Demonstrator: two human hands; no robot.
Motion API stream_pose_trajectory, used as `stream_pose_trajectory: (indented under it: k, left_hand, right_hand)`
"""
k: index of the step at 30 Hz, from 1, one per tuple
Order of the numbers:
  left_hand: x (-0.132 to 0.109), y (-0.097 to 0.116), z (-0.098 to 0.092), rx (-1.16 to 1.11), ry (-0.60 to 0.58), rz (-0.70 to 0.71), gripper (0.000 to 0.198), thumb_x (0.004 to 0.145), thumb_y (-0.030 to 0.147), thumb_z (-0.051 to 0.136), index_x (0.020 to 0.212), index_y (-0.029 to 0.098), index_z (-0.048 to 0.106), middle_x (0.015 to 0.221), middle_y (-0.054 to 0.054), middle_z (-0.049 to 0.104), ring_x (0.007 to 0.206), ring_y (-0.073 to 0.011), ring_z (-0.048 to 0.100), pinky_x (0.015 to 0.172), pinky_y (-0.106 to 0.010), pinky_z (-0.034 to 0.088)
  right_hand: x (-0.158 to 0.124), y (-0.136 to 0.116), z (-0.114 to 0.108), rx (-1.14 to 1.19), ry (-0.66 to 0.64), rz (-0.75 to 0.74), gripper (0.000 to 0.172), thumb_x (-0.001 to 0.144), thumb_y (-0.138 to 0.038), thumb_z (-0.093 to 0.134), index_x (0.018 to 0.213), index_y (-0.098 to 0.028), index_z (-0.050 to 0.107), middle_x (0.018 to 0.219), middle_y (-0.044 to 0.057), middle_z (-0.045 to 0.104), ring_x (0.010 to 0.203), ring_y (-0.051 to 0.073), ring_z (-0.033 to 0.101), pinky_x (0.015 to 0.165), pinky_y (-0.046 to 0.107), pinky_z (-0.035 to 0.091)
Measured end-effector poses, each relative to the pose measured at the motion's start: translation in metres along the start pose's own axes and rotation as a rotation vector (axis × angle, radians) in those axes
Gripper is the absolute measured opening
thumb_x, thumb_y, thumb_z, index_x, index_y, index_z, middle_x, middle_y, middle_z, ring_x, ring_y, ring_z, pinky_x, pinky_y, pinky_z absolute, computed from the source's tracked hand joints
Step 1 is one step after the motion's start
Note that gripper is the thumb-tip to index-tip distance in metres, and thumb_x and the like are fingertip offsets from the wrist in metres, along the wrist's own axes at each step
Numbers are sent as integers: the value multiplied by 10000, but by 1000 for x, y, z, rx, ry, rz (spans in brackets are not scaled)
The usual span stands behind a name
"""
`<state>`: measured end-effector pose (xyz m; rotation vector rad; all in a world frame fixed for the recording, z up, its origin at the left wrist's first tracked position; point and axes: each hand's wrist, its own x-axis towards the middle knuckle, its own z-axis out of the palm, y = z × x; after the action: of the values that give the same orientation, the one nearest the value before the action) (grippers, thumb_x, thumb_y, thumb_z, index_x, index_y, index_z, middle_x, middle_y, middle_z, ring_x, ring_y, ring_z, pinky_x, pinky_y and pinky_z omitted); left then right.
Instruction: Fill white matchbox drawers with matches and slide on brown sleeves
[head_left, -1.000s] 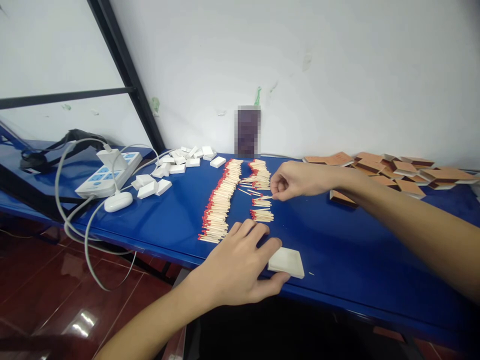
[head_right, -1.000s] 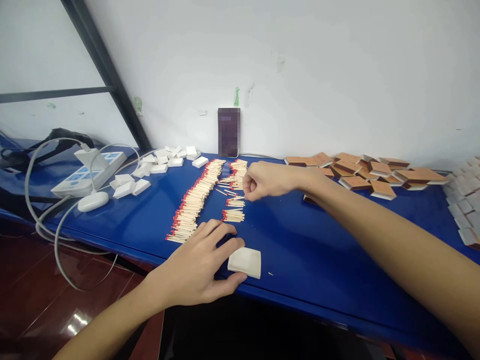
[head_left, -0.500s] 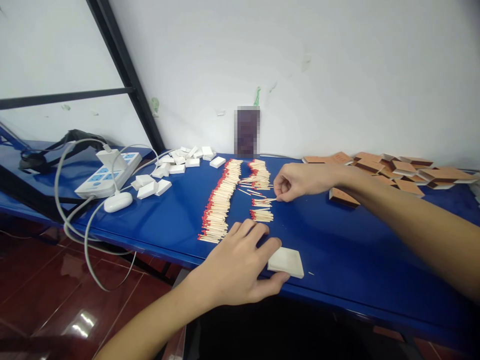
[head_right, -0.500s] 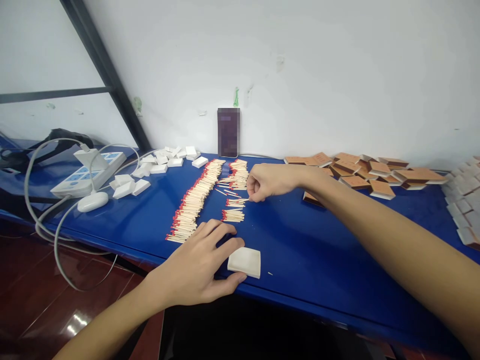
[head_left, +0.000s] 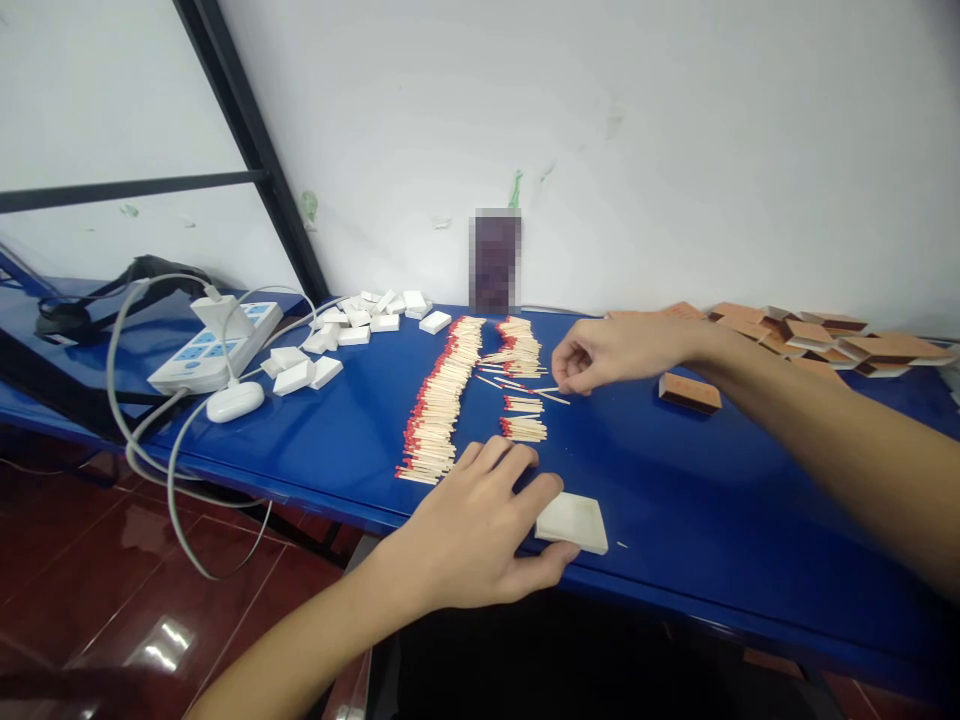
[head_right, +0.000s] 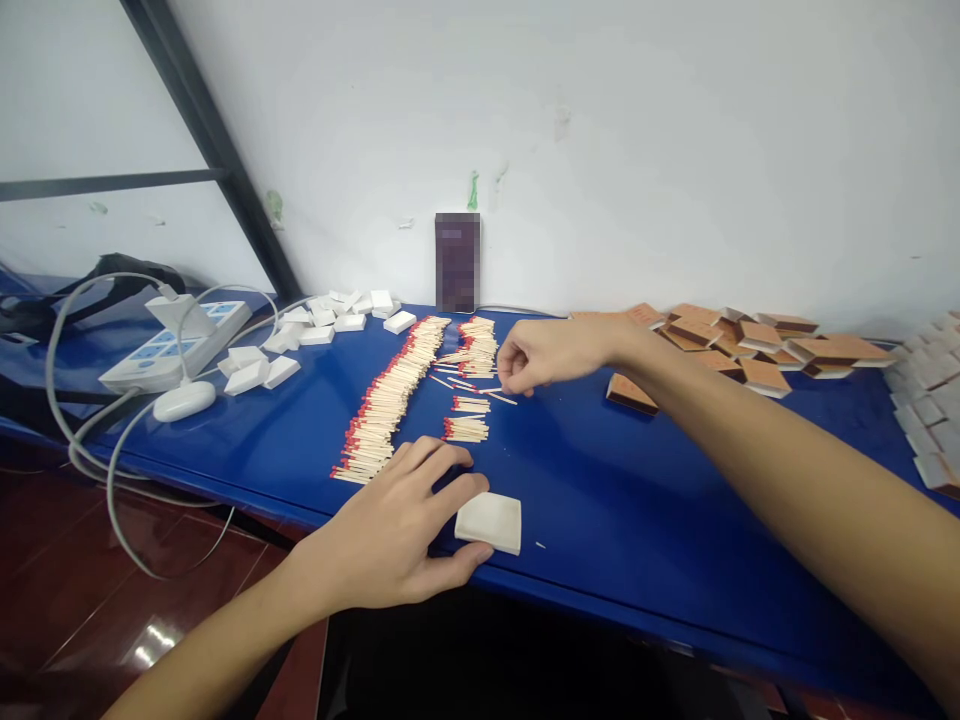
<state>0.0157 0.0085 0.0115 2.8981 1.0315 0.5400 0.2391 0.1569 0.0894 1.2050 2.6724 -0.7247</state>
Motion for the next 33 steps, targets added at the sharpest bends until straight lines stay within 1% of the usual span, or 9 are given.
stream_pose_trajectory:
  k: [5,9,12,16,18,22,25,28,33]
  left_hand:
    - [0,0,0,-9,-18,-10,389,953,474,521,1177,166,600,1090,-106,563,994,-281,489,873,-442,464]
    - [1,0,0,-11,-14,-9,390,955,475,516,1177,166,600,1088,-108,564,995,-282,487,879,-449,464]
    - [1,0,0,-13,-20,-12,390,955,473,518,1175,162,603,1092,-108,563,999,-282,484,880,-449,464]
    - [1,0,0,-15,-19,-8,389,958,475,517,1177,164,601,1099,-107,565,1008,-281,486,890,-451,463]
    - [1,0,1,-15,-19,-8,392,957,478,516,1180,165,598,1102,-106,565,1007,-281,487,889,-452,464]
    - [1,-1,1,-12,-19,-8,400,956,483,514,1184,165,599,1104,-106,564,1004,-285,489,887,-453,462]
    - [1,0,0,-10,-20,-9,401,961,482,504,1186,163,600,1103,-107,564,1000,-284,491,884,-451,462]
    - [1,0,0,-9,-23,-10,397,961,478,506,1184,164,602,1105,-105,564,1006,-284,490,887,-447,461]
    - [0,-1,1,-5,-23,-11,392,959,478,506,1176,167,605,1102,-103,561,991,-281,485,877,-447,460]
  right_hand:
    - [11,-9,14,70,29,-89,122,778,-304,598,739,-213,669,699,18,695,640,162,598,587,271,429]
    - [16,-11,19,77,22,-100,123,767,-299,605,767,-196,671,663,14,683,610,156,589,574,266,415]
    - [14,-11,16,37,60,-71,139,774,-311,600,767,-193,673,640,9,672,580,145,567,569,267,398]
    - [11,-10,13,-98,127,31,145,773,-308,590,736,-185,658,637,14,649,570,140,542,575,274,378]
    - [13,-9,13,-148,118,59,145,773,-308,584,724,-186,647,644,15,641,581,142,544,585,276,373]
    - [16,-5,16,-152,47,67,106,761,-272,575,714,-188,621,651,10,638,600,148,552,595,275,371]
    - [15,-5,14,-153,42,48,84,747,-245,574,707,-185,618,653,5,630,592,143,539,595,274,365]
    - [12,-12,12,-127,94,20,92,759,-249,574,714,-182,618,624,-8,596,563,127,503,584,269,355]
    - [15,-26,23,-73,127,-117,101,775,-242,567,709,-181,612,614,-18,578,560,115,483,555,257,332]
